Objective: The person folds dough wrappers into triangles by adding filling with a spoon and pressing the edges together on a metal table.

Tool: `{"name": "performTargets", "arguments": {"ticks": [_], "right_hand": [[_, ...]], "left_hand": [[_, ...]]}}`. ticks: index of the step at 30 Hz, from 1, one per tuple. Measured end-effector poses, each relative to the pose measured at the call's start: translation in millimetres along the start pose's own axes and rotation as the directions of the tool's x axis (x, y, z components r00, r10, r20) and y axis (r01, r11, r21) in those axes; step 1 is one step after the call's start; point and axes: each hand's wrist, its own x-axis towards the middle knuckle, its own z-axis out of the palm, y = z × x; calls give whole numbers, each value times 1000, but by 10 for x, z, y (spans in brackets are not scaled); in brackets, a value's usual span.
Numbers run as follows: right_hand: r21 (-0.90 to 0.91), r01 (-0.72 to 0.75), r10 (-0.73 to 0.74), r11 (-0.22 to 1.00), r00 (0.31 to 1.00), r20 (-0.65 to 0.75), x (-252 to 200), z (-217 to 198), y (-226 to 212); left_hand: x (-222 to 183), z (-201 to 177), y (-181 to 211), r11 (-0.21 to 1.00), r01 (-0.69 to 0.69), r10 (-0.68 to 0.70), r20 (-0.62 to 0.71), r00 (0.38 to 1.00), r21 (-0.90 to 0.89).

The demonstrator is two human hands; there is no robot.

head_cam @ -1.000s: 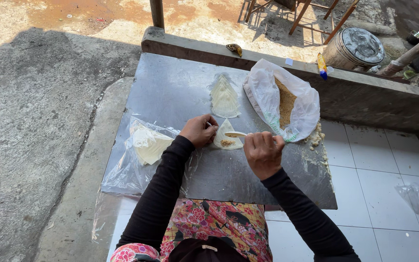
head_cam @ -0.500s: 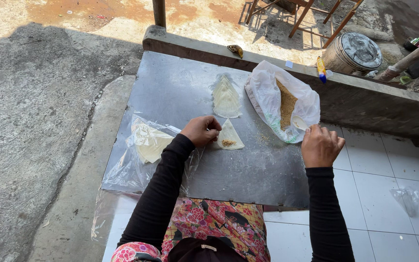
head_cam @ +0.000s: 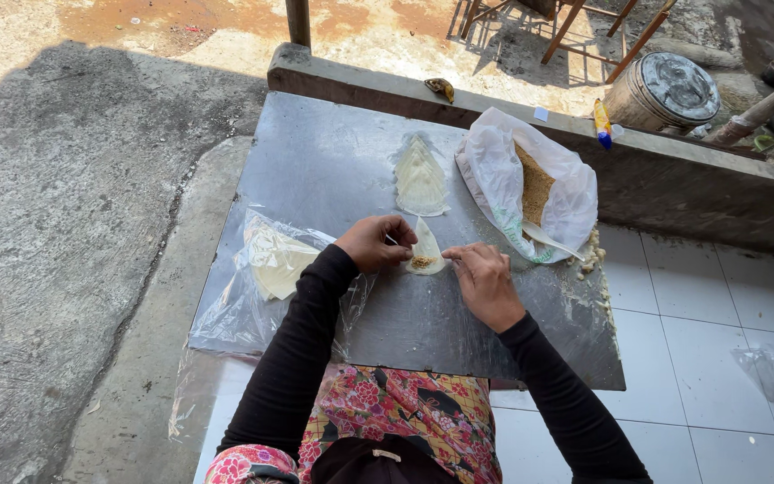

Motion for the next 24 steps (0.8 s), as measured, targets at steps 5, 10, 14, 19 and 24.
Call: {"name": "performTargets", "arguments": {"ticks": [5, 10, 14, 19, 24], "right_hand": [[343, -96, 85, 935, 995, 47, 75, 72, 44], [245, -25, 18, 969, 999, 33, 134, 107, 28], [163, 31, -37, 986, 999, 32, 142, 130, -10], [168, 2, -1, 986, 1000, -5, 125, 224, -45], [55, 163, -158, 985, 983, -91, 110, 251, -16]], "left_hand": [[-2, 40, 45, 994, -51, 53, -19, 998, 92], [-7, 108, 112, 983, -27, 42, -76, 996, 179], [19, 144, 96, 956, -88, 118, -94, 988, 281], [32, 176, 44, 937, -153, 191, -95, 977, 313], [47, 188, 24, 906, -201, 242, -66, 968, 372]]}}
